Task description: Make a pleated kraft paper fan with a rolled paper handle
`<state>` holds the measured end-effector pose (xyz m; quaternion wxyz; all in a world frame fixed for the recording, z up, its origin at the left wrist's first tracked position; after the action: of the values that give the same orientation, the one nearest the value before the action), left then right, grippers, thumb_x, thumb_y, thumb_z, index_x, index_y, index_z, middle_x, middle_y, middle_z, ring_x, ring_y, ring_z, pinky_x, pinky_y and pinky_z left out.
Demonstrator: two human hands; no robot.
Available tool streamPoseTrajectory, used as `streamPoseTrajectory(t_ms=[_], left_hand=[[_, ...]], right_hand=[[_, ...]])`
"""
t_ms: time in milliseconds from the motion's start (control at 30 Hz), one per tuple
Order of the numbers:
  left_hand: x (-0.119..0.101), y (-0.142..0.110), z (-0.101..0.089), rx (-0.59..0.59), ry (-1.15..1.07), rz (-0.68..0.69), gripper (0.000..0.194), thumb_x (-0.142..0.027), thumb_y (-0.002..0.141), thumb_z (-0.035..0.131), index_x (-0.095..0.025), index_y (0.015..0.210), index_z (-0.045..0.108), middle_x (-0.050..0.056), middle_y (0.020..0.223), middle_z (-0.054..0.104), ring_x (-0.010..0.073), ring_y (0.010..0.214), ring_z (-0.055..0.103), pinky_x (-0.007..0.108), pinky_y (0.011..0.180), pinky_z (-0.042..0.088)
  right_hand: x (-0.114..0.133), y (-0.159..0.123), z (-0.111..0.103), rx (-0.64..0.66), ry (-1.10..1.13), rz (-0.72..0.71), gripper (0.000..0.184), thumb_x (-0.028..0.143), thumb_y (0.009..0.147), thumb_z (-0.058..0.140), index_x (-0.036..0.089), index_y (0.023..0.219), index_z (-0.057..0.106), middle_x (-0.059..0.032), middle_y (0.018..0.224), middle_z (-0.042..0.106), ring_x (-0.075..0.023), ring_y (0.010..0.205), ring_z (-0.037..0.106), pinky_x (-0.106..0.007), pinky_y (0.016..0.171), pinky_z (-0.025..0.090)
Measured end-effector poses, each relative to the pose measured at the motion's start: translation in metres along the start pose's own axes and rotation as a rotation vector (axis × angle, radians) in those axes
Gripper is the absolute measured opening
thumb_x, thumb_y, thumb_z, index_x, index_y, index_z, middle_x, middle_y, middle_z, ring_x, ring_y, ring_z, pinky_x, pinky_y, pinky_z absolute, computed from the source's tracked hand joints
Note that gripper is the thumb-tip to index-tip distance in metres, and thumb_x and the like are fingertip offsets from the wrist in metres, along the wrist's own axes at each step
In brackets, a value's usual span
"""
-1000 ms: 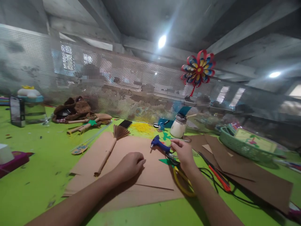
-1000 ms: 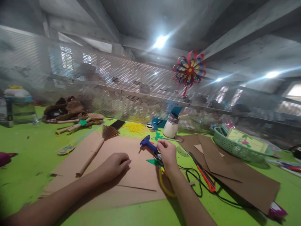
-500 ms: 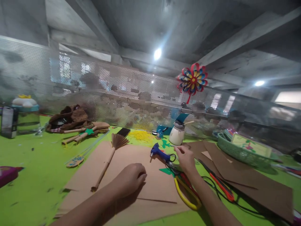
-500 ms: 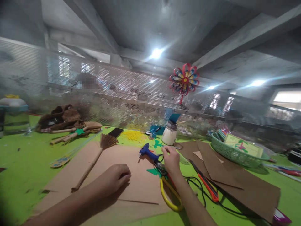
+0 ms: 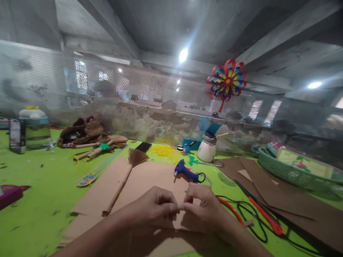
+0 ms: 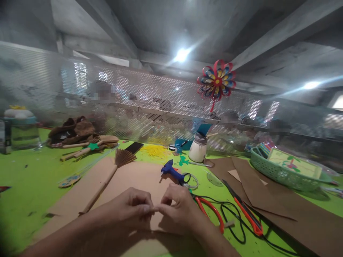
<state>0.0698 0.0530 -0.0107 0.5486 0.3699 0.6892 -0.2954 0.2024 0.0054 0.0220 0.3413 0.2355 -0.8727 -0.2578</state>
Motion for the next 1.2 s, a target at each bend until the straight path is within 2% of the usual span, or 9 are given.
streamPoseTrajectory(t_ms=[167, 333, 500, 633, 733, 867, 1033, 1200], left_hand=[[0.009, -0.009, 0.015, 0.179, -0.197, -0.143, 0.035, -0.048, 0.078, 0.066, -0.014, 0.076, 0.067, -0.001, 0.063, 0.059, 0.0083, 0.055, 0.046, 0.022, 0.057, 0.036], [0.005, -0.012, 0.023, 0.229, -0.321, -0.158, 0.033, -0.046, 0.070, 0.074, -0.015, 0.066, 0.064, -0.001, 0.064, 0.060, 0.0102, 0.061, 0.050, 0.023, 0.064, 0.040], [-0.004, -0.017, 0.022, 0.276, -0.241, -0.102, 0.032, -0.046, 0.078, 0.067, -0.015, 0.072, 0.066, 0.000, 0.066, 0.062, 0.0107, 0.064, 0.052, 0.023, 0.065, 0.039], [-0.001, -0.017, 0.021, 0.332, -0.176, -0.113, 0.031, -0.047, 0.079, 0.066, -0.017, 0.071, 0.064, -0.002, 0.063, 0.060, 0.0110, 0.062, 0.052, 0.023, 0.063, 0.040], [-0.003, -0.016, 0.020, 0.341, -0.081, -0.086, 0.033, -0.046, 0.083, 0.061, -0.017, 0.069, 0.062, -0.003, 0.059, 0.056, 0.0097, 0.060, 0.048, 0.022, 0.062, 0.038], [-0.006, -0.018, 0.019, 0.355, -0.009, -0.074, 0.031, -0.045, 0.083, 0.059, -0.017, 0.070, 0.063, -0.003, 0.060, 0.053, 0.0093, 0.059, 0.046, 0.021, 0.058, 0.036], [-0.010, -0.019, 0.014, 0.341, 0.079, 0.010, 0.030, -0.044, 0.085, 0.056, -0.017, 0.074, 0.063, -0.003, 0.062, 0.050, 0.0084, 0.058, 0.043, 0.021, 0.058, 0.035], [-0.001, -0.015, 0.014, 0.266, 0.082, -0.051, 0.020, -0.034, 0.079, 0.058, -0.016, 0.071, 0.060, -0.005, 0.058, 0.044, 0.0084, 0.055, 0.038, 0.021, 0.053, 0.031]], right_hand=[[0.014, -0.001, -0.001, 0.148, -0.024, -0.038, 0.023, 0.023, 0.073, 0.076, 0.016, 0.058, 0.061, -0.0006, 0.059, 0.058, -0.0137, 0.060, 0.055, -0.024, 0.056, 0.037], [0.026, -0.002, 0.000, 0.202, -0.022, -0.091, 0.029, 0.038, 0.079, 0.071, 0.015, 0.063, 0.063, -0.0031, 0.063, 0.058, -0.0162, 0.066, 0.055, -0.026, 0.058, 0.037], [0.027, -0.004, 0.001, 0.207, 0.013, -0.083, 0.032, 0.043, 0.079, 0.071, 0.015, 0.064, 0.064, -0.0035, 0.062, 0.059, -0.0169, 0.066, 0.056, -0.026, 0.059, 0.038], [0.029, -0.004, 0.003, 0.217, 0.002, -0.084, 0.025, 0.034, 0.075, 0.076, 0.015, 0.063, 0.065, -0.0032, 0.063, 0.060, -0.0168, 0.065, 0.057, -0.026, 0.058, 0.039], [0.032, -0.003, 0.004, 0.214, 0.007, -0.089, 0.019, 0.027, 0.073, 0.077, 0.016, 0.065, 0.065, -0.0021, 0.064, 0.060, -0.0161, 0.064, 0.057, -0.026, 0.058, 0.039], [0.033, -0.003, 0.006, 0.248, 0.028, -0.059, 0.019, 0.028, 0.073, 0.077, 0.016, 0.065, 0.065, -0.0020, 0.065, 0.061, -0.0158, 0.063, 0.057, -0.025, 0.057, 0.039], [0.030, -0.003, 0.006, 0.243, 0.083, -0.022, 0.016, 0.028, 0.074, 0.076, 0.018, 0.066, 0.067, -0.0010, 0.067, 0.063, -0.0150, 0.066, 0.057, -0.025, 0.060, 0.040], [0.024, -0.003, 0.008, 0.236, 0.070, 0.044, 0.015, 0.020, 0.068, 0.080, 0.016, 0.064, 0.067, -0.0005, 0.066, 0.062, -0.0151, 0.066, 0.058, -0.024, 0.060, 0.040]])
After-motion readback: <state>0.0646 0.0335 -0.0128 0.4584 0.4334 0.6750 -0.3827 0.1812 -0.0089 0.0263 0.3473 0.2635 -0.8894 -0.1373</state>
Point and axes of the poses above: each hand's wrist, its own y-axis towards the middle knuckle, its own z-axis out of the palm, x = y × z, the point moved 6 cm from there along y, towards the middle knuckle
